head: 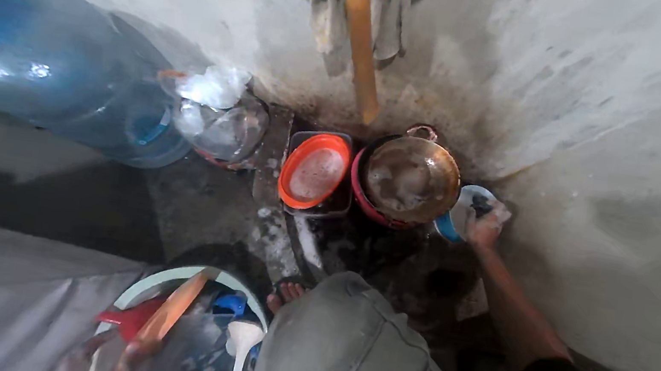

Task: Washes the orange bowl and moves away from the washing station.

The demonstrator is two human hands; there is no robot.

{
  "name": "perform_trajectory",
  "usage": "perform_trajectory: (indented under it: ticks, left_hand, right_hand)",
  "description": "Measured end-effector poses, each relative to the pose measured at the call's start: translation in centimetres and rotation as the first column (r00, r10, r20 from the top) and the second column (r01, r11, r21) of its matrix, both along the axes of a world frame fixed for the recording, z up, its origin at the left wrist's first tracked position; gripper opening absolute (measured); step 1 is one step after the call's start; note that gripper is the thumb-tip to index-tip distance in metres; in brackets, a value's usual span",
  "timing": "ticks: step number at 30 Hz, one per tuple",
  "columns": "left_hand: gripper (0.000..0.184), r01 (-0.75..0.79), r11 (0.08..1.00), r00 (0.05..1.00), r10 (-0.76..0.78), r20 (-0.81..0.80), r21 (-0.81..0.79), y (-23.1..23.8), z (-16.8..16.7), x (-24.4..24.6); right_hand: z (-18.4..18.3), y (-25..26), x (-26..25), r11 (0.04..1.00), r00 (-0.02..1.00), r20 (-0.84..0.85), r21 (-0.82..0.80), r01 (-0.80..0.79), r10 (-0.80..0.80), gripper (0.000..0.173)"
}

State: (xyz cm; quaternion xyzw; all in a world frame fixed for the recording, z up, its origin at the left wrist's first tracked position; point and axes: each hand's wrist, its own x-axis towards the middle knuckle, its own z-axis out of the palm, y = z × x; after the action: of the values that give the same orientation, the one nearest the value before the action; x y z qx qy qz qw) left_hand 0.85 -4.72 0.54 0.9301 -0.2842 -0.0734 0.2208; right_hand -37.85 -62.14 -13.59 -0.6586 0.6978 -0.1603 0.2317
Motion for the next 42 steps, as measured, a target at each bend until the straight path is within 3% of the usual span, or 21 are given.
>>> perform_trajectory:
  ticks: [2, 4, 6, 8, 11, 13, 15, 16, 18, 22, 24, 25, 27, 29, 35, 38, 42]
  left_hand:
    - [0.047, 0.043, 0.998, 0.999, -0.043, -0.006, -0.042, -2.8, 0.5, 0.5]
    - [0.039, 0.113, 0.983, 0.991, -0.122, -0.059, -0.147, -6.6, 0.6, 0.6]
    - [0.033, 0.133, 0.960, 0.968, -0.180, -0.178, -0.246, -10.9, -0.4, 0.4]
    - [0.031, 0.075, 0.954, 0.916, -0.181, -0.357, -0.291, -15.6, -2.2, 0.2]
    - [0.035, -0.094, 0.957, 0.783, -0.099, -0.615, -0.274, -22.3, -5.7, -0.1]
    - [0.041, -0.279, 0.923, 0.612, -0.043, -0.790, -0.266, -26.1, -8.2, 0.0]
    - [0.041, -0.500, 0.841, 0.397, 0.010, -0.918, -0.207, -29.1, -10.5, 0.2]
    - [0.040, -0.555, 0.812, 0.353, 0.030, -0.935, -0.183, -30.4, -11.6, 0.5]
    - [0.037, -0.570, 0.802, 0.363, 0.052, -0.930, -0.177, -32.1, -13.3, 0.8]
    - [0.038, -0.491, 0.852, 0.435, 0.061, -0.898, -0.180, -33.6, -15.8, 2.0]
    - [0.040, -0.461, 0.869, 0.445, 0.053, -0.894, -0.178, -34.2, -16.4, 2.5]
    - [0.039, -0.450, 0.875, 0.446, 0.047, -0.894, -0.178, -34.5, -16.4, 2.8]
    - [0.036, -0.449, 0.874, 0.446, 0.041, -0.894, -0.184, -35.5, -15.6, 2.9]
    - [0.033, -0.510, 0.835, 0.432, 0.040, -0.901, -0.208, -36.6, -13.8, 2.3]
    - [0.032, -0.589, 0.774, 0.419, 0.047, -0.907, -0.232, -37.6, -10.2, 0.4]
    - [0.027, -0.592, 0.763, 0.424, 0.017, -0.906, -0.262, -37.1, -9.1, -0.5]
    - [0.024, -0.524, 0.797, 0.519, 0.019, -0.854, -0.301, -36.5, -7.8, -0.9]
  right_hand:
    - [-1.8, -2.0, -0.8, 0.950, 0.954, -0.099, 0.169, -0.263, 0.282, 0.040]
    - [-3.3, -3.4, -1.0, 0.849, 0.885, -0.152, 0.391, -0.356, 0.440, 0.032]
    - [-3.8, -3.5, -0.8, 0.841, 0.883, -0.220, 0.463, -0.280, 0.415, 0.037]
    - [-5.4, -3.5, -0.7, 0.877, 0.915, -0.279, 0.460, -0.137, 0.290, 0.050]
    - [-6.4, -4.1, -0.5, 0.884, 0.974, -0.147, 0.460, -0.090, 0.175, 0.058]
    - [-5.2, -3.9, -0.3, 0.856, 0.974, -0.041, 0.487, -0.175, 0.222, 0.046]
    - [-4.0, -3.4, -0.1, 0.860, 0.959, -0.143, 0.489, -0.147, 0.245, 0.039]
    - [-3.8, -3.4, 0.1, 0.865, 0.946, -0.203, 0.485, -0.127, 0.252, 0.039]
    - [-4.6, -3.8, -0.6, 0.861, 0.933, -0.237, 0.493, -0.126, 0.272, 0.037]
    - [-9.1, -5.0, -2.5, 0.864, 0.958, -0.082, 0.458, -0.207, 0.273, 0.030]
    - [-7.7, -4.2, -0.9, 0.906, 0.988, -0.066, 0.411, -0.103, 0.142, 0.038]
    - [-6.4, -3.6, 0.3, 0.917, 0.996, -0.077, 0.398, -0.001, 0.035, 0.050]
    - [-5.3, -3.1, 1.3, 0.935, 0.993, -0.093, 0.340, 0.105, -0.077, 0.070]
    - [-5.3, -3.1, 0.9, 0.945, 0.994, -0.098, 0.318, 0.081, -0.052, 0.074]
    - [-6.0, -4.0, 0.7, 0.891, 0.976, -0.184, 0.454, -0.024, 0.120, 0.037]
    - [-7.1, -4.6, 0.1, 0.882, 0.972, -0.202, 0.471, -0.009, 0.117, 0.038]
    - [-6.8, -4.4, 0.7, 0.866, 0.972, -0.224, 0.498, 0.049, 0.074, 0.049]
